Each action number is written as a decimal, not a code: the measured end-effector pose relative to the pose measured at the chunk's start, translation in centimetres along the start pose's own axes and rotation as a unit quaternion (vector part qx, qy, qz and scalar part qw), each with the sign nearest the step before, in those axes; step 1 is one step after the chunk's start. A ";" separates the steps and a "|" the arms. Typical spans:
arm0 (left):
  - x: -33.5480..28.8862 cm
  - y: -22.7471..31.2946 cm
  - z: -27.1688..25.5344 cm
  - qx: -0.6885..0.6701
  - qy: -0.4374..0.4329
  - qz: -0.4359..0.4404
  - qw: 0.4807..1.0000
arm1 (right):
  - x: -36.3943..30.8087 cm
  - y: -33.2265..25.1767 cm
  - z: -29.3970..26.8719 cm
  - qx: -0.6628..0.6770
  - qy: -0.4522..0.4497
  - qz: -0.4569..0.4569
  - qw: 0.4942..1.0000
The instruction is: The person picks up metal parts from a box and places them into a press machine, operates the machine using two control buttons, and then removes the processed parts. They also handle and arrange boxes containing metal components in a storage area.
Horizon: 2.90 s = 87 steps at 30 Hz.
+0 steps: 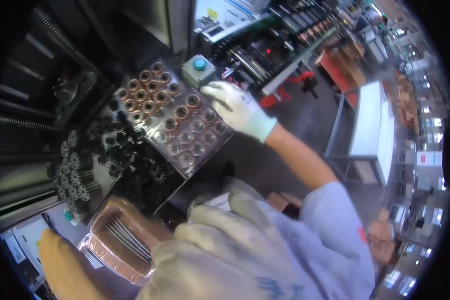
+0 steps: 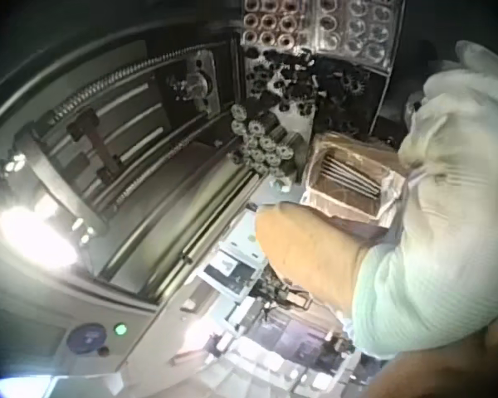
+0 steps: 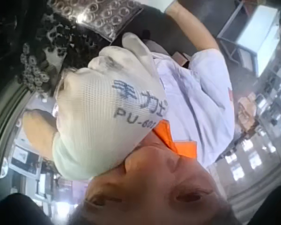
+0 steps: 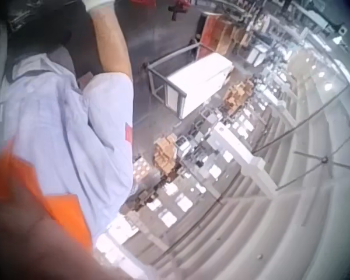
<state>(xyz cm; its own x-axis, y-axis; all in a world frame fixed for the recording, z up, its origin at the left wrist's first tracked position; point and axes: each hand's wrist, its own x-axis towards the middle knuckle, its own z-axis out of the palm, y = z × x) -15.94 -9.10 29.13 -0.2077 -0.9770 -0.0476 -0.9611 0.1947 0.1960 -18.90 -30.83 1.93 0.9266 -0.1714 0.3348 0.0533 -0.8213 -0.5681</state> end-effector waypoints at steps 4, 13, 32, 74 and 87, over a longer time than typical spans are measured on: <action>5.1 3.9 0.8 -0.028 0.019 0.161 0.986 | -11.8 0.8 -4.6 -0.032 0.049 0.130 0.990; 17.1 21.5 4.2 -0.041 -0.023 0.416 0.908 | -38.0 0.5 -11.0 -0.013 0.190 0.331 0.924; 39.9 48.2 50.0 -0.468 -0.682 -0.033 0.560 | -76.6 -13.0 3.8 0.381 0.737 0.546 0.117; 25.0 72.1 117.7 -0.579 -0.518 -0.571 0.266 | -130.2 13.6 26.1 0.197 0.125 0.908 0.349; 25.9 70.4 118.2 -0.577 -0.518 -0.566 0.281 | -129.2 13.2 28.0 0.213 0.155 0.877 0.402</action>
<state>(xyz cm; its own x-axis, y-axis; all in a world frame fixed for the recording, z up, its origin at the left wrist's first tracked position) -110.51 -10.51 -74.03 -0.4042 0.3086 -0.8610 0.0564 -0.9312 -0.3602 -127.50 -4.27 -69.92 -0.4086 -0.3969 -0.8219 -0.4609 0.8670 -0.1896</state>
